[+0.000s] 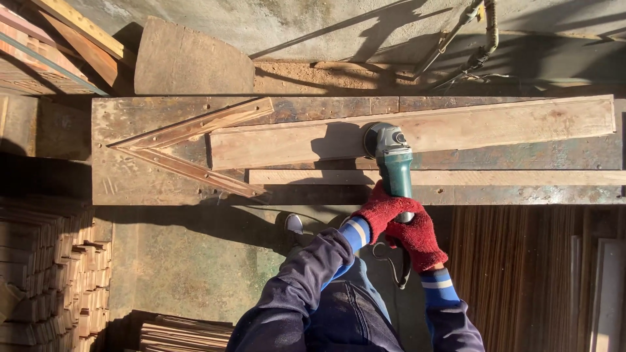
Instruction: Sanding and shaping the surface of a wood plank using a power angle grinder.
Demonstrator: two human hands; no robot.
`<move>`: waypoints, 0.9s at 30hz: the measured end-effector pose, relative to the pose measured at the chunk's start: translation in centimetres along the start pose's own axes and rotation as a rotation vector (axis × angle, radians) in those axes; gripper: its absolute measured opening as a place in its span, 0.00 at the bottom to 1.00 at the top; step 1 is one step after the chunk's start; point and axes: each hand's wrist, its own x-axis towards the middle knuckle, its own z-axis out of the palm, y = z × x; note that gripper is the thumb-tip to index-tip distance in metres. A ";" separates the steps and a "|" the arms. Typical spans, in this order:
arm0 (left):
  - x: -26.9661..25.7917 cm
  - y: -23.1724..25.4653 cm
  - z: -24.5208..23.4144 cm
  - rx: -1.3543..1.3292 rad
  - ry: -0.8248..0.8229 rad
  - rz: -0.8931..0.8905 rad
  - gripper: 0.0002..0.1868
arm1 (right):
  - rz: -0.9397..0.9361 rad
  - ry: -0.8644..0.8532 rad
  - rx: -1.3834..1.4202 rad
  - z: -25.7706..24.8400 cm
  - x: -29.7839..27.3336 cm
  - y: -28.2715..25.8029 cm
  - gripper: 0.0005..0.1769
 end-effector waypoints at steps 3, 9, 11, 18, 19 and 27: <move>3.0 -3.0 -2.4 -0.054 -0.001 0.018 0.43 | -0.028 -0.004 -0.113 2.8 -1.2 -0.5 0.25; 0.5 -2.1 -8.3 -0.091 0.030 0.016 0.41 | -0.039 -0.058 -0.173 7.8 -2.8 -0.1 0.27; 2.3 -3.7 -10.0 -0.091 0.038 0.031 0.42 | -0.046 -0.075 -0.191 9.4 -3.3 0.0 0.27; 3.5 -5.0 -15.4 -0.173 0.122 0.071 0.41 | -0.049 -0.141 -0.273 14.4 -4.7 0.3 0.29; 3.3 -5.0 -16.1 -0.177 0.125 0.074 0.41 | -0.051 -0.145 -0.276 15.1 -4.8 0.3 0.29; -2.3 -1.3 -20.4 -0.219 0.215 -0.024 0.63 | -0.050 -0.224 -0.370 19.5 -5.7 0.8 0.32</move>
